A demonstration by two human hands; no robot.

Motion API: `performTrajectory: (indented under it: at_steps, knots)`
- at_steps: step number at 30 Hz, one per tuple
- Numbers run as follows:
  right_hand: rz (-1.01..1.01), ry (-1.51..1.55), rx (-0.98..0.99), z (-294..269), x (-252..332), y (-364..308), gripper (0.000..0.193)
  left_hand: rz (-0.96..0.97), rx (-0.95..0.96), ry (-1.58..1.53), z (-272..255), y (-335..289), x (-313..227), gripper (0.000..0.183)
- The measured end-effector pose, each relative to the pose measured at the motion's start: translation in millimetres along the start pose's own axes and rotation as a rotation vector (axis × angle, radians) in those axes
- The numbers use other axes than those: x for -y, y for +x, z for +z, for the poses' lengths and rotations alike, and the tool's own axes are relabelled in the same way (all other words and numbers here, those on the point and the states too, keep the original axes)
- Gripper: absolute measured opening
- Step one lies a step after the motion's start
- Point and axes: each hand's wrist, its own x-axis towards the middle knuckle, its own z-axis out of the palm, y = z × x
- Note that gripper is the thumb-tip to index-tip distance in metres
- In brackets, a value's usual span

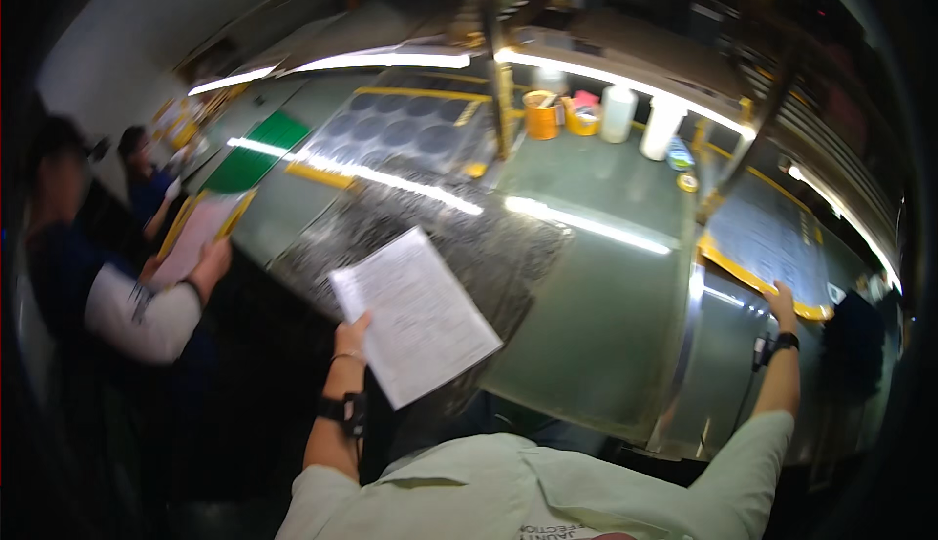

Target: Handling and inspecting film-like electronic components at a workstation.

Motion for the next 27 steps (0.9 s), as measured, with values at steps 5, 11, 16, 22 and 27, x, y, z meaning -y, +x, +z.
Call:
performTrajectory:
  at_steps: [5, 11, 16, 22, 27]
  knots:
    - [-0.206, 0.412, 0.246, -64.6, 188.4, -61.7, 0.037, -0.014, -0.037, -0.065, 1.0, -15.7, -10.3, 0.026]
    - [-0.55, 0.774, 0.764, -85.1, 424.9, -208.4, 0.034, -0.027, 0.061, -0.097, 5.5, -26.2, -17.9, 0.025]
    - [-0.806, 0.505, 0.718, 11.4, 500.2, -286.4, 0.054, 0.077, 0.057, 0.141, 21.7, -37.0, -36.3, 0.023]
    - [-0.274, 0.788, 0.654, 60.8, 550.2, -338.0, 0.069, 0.172, 0.081, 0.013, 24.9, -11.2, 2.3, 0.032]
    - [-0.401, 0.769, 0.399, 87.8, 555.4, -341.5, 0.063, 0.166, 0.109, 0.002, 33.8, -15.0, 4.9, 0.032]
